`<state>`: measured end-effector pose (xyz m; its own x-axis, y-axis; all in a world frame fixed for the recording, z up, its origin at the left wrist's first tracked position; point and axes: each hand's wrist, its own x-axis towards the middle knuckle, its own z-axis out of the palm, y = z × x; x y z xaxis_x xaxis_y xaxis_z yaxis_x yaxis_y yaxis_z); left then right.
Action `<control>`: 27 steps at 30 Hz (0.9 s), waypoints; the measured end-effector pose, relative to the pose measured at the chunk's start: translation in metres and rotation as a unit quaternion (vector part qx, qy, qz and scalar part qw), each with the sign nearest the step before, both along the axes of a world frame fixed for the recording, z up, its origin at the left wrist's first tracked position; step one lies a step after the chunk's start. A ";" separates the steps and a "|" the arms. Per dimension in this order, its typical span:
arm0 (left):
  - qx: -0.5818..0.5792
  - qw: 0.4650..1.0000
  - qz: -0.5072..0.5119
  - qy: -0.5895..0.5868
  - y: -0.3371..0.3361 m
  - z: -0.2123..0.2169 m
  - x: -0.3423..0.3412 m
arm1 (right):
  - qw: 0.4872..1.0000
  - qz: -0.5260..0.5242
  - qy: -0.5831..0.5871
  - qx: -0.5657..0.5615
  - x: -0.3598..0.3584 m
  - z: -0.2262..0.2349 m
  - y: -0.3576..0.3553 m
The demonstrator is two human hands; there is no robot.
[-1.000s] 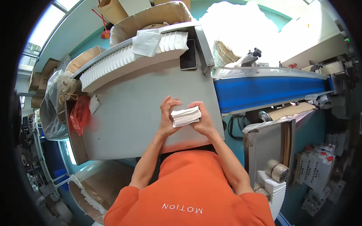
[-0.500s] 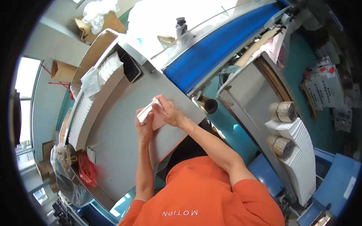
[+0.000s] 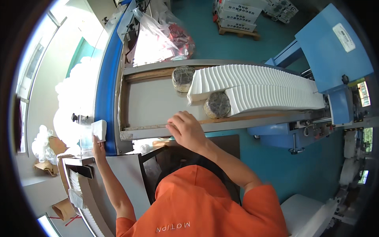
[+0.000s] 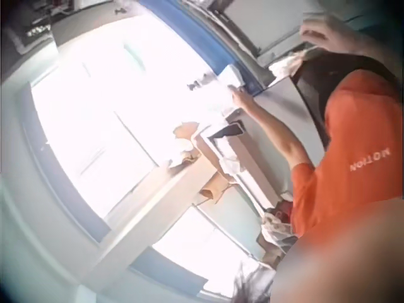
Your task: Inspecting, counting, and organizing stacks of folded paper before loading them into a processing machine.
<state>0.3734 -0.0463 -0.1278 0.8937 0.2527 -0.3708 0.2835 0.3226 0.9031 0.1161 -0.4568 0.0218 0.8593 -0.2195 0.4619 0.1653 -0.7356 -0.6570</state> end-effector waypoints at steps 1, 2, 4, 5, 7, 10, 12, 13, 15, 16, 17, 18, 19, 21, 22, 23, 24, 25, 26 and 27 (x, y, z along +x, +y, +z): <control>0.108 0.992 0.029 0.051 -0.036 0.017 0.000 | 0.993 -0.083 0.025 -0.085 -0.018 -0.007 -0.040; 0.351 0.930 0.087 0.067 -0.088 0.051 -0.011 | 0.978 -0.142 0.039 -0.148 -0.034 -0.002 -0.072; 0.551 0.812 0.118 -0.153 -0.159 0.084 -0.041 | 0.965 -0.155 0.086 -0.195 -0.054 0.006 -0.112; 0.436 0.863 0.024 -0.255 -0.212 0.107 -0.061 | 0.963 -0.149 0.111 -0.196 -0.058 0.008 -0.120; 0.415 0.782 -0.272 -0.378 -0.299 0.147 -0.099 | 0.963 -0.155 0.114 -0.191 -0.056 0.005 -0.121; 0.487 0.583 -0.473 -0.447 -0.382 0.157 -0.123 | 0.951 -0.162 0.183 -0.190 -0.047 0.010 -0.120; 0.494 0.540 -0.494 -0.470 -0.415 0.149 -0.115 | 0.960 -0.137 0.173 -0.172 -0.050 0.015 -0.127; 0.497 0.517 -0.509 -0.476 -0.425 0.146 -0.107 | 0.963 -0.122 0.182 -0.159 -0.053 0.017 -0.131; 0.475 0.490 -0.543 -0.488 -0.442 0.148 -0.094 | 0.972 -0.110 0.142 -0.149 -0.065 0.015 -0.139; 0.467 0.487 -0.542 -0.501 -0.443 0.151 -0.090 | 0.980 -0.094 0.123 -0.125 -0.070 0.012 -0.141; 0.486 0.473 -0.529 -0.511 -0.445 0.158 -0.091 | 0.991 -0.076 0.076 -0.076 -0.073 0.016 -0.146; 0.488 0.484 -0.524 -0.503 -0.448 0.169 -0.097 | 0.993 -0.078 0.062 -0.061 -0.077 0.019 -0.152; 0.519 0.470 -0.506 -0.504 -0.445 0.168 -0.096 | 0.994 -0.081 0.045 -0.059 -0.080 0.025 -0.161; 0.624 0.441 -0.543 -0.349 -0.445 0.195 -0.111 | 0.993 -0.102 0.046 -0.043 -0.093 0.031 -0.195; 0.654 0.411 -0.478 -0.418 -0.435 0.184 -0.113 | 0.990 -0.127 0.051 -0.025 -0.103 0.033 -0.214; 0.677 0.388 -0.510 -0.361 -0.432 0.189 -0.116 | 0.985 -0.165 0.038 -0.029 -0.112 0.036 -0.238; 0.674 0.400 -0.508 -0.358 -0.422 0.179 -0.119 | 0.977 -0.210 0.022 -0.017 -0.122 0.033 -0.265; 0.681 0.353 -0.576 -0.283 -0.428 0.191 -0.124 | 0.953 -0.296 0.051 0.033 -0.133 0.039 -0.287; 0.637 0.388 -0.630 -0.214 -0.429 0.189 -0.123 | 0.926 -0.375 0.040 -0.004 -0.144 0.038 -0.318; 0.587 0.420 -0.677 -0.141 -0.429 0.179 -0.117 | 0.899 -0.437 0.025 -0.010 -0.156 0.032 -0.349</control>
